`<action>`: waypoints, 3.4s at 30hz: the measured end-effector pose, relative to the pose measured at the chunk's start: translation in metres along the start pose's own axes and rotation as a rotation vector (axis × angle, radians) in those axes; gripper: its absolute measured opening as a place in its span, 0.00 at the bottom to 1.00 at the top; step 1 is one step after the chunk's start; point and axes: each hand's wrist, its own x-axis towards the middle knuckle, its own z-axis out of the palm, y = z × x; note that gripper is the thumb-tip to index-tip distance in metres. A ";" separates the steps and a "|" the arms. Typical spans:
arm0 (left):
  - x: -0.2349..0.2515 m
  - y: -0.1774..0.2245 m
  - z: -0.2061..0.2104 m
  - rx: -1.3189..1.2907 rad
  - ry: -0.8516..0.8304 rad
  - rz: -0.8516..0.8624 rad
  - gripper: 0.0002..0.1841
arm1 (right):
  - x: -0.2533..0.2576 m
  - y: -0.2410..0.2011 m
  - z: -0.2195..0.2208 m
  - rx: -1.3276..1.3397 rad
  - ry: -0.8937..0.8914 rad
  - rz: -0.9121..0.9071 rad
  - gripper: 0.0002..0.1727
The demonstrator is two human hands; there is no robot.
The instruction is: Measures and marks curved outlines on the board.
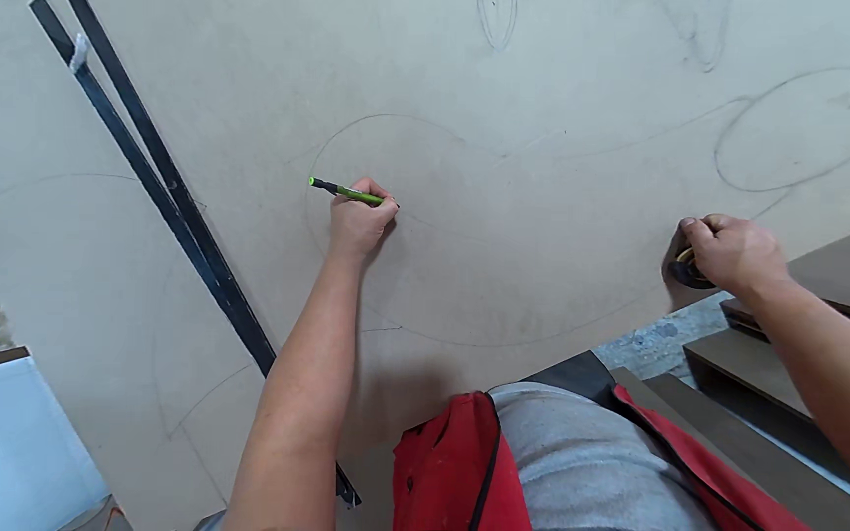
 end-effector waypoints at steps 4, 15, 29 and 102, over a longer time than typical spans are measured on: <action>-0.010 -0.006 0.000 -0.020 0.023 -0.011 0.03 | 0.001 0.002 0.001 -0.005 0.000 -0.004 0.37; -0.048 -0.019 -0.002 -0.035 0.078 -0.022 0.03 | 0.003 0.002 -0.001 -0.025 -0.002 -0.027 0.38; -0.080 -0.025 0.009 -0.203 0.249 -0.104 0.03 | 0.006 0.004 -0.001 -0.042 -0.017 -0.041 0.36; -0.054 0.038 0.136 -0.195 1.183 -0.327 0.02 | 0.255 -0.386 0.010 1.003 -0.401 -1.295 0.11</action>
